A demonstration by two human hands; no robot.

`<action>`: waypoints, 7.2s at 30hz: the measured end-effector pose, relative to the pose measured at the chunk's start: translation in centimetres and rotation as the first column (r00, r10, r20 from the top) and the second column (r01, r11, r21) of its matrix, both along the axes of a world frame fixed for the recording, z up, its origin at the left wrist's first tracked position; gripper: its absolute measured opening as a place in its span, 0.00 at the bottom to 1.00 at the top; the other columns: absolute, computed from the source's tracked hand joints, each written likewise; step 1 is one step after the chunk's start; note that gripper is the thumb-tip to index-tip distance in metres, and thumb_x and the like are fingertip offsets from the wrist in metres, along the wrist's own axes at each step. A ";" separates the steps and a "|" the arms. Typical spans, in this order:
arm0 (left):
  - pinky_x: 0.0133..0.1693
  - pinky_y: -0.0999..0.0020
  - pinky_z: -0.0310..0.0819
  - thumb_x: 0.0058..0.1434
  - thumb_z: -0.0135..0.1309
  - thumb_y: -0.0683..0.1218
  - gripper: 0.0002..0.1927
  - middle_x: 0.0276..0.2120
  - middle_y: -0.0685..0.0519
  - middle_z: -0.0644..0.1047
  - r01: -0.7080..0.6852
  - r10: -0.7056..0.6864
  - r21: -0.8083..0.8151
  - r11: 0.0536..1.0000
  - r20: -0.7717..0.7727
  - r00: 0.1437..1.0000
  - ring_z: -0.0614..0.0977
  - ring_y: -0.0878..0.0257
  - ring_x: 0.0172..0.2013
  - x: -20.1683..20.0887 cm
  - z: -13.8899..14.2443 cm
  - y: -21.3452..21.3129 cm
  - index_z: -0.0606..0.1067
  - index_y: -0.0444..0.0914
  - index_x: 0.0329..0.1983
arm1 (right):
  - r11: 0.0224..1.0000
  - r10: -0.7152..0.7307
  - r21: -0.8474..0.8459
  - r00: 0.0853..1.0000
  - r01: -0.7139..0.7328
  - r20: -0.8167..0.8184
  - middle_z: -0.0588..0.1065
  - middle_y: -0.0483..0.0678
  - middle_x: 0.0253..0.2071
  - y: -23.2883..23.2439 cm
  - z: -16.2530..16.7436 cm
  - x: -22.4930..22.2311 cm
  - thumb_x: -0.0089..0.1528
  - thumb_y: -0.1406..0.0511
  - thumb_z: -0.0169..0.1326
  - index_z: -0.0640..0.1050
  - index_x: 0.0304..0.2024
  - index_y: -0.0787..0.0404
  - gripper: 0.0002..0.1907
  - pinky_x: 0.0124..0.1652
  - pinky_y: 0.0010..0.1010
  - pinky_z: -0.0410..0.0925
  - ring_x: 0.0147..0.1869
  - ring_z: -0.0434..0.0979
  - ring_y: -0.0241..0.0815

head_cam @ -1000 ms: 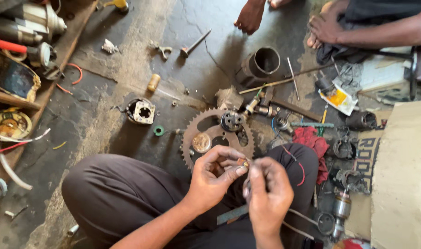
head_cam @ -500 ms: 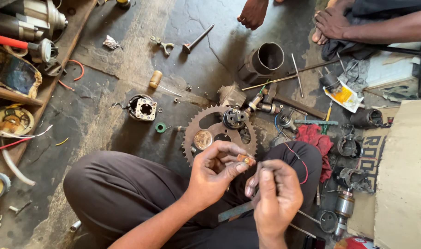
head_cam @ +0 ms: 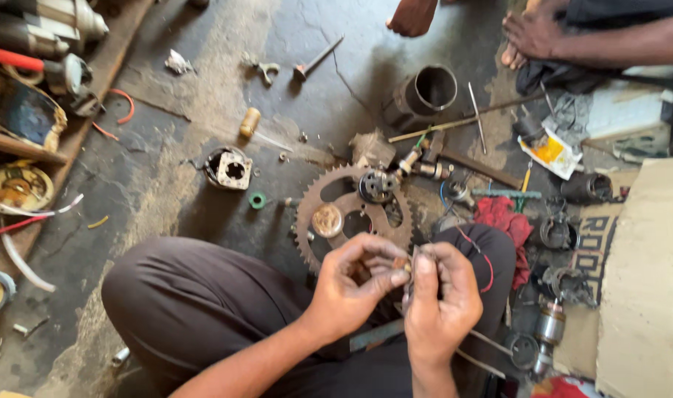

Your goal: The person sits on the floor and uses a soldering iron to attach a small copper component to a cylindrical motor part. They then use pliers to adjust the component and inspect the assembly.

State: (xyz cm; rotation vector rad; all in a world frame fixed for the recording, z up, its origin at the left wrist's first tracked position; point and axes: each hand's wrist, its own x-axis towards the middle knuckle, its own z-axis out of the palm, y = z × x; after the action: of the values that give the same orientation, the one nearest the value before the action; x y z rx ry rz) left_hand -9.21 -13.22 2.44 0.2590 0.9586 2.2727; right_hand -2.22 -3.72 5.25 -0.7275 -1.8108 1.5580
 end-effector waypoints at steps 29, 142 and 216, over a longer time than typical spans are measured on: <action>0.53 0.69 0.77 0.65 0.59 0.35 0.13 0.45 0.51 0.79 0.018 -0.020 -0.042 0.999 -0.053 0.998 0.81 0.67 0.48 0.2 0.9 0.3 0.73 0.31 0.52 | 0.987 -0.028 0.159 1.000 0.027 -0.001 0.77 0.45 0.38 0.5 -0.1 0.8 0.69 0.73 0.52 0.73 0.51 0.70 0.08 0.33 0.16 0.64 0.33 0.71 0.26; 0.39 0.54 0.84 0.63 0.54 0.42 0.15 0.51 0.35 0.78 -0.322 -0.682 -0.809 -0.492 0.128 0.720 0.84 0.47 0.47 -16.6 -13.2 -2.8 0.79 0.32 0.50 | 0.937 0.254 0.174 0.933 -0.303 0.255 0.70 0.40 0.37 9.1 -4.2 -2.0 0.65 0.72 0.60 0.80 0.47 0.67 0.08 0.36 0.18 0.62 0.37 0.67 0.26; 0.24 0.75 0.69 0.64 0.56 0.51 0.11 0.23 0.62 0.72 0.141 -0.273 -0.484 0.864 -0.216 0.937 0.73 0.76 0.22 -9.8 0.8 -2.9 0.78 0.38 0.37 | 0.907 0.373 0.213 0.928 -0.362 -0.012 0.75 0.46 0.44 7.2 4.9 -5.4 0.65 0.77 0.58 0.75 0.46 0.69 0.08 0.50 0.21 0.70 0.48 0.76 0.32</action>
State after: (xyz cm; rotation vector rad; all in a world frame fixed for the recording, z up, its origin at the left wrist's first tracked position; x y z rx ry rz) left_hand -18.99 -16.13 3.20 0.4554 1.5086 1.7699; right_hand -7.65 3.48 10.16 -0.2502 -2.1210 1.5648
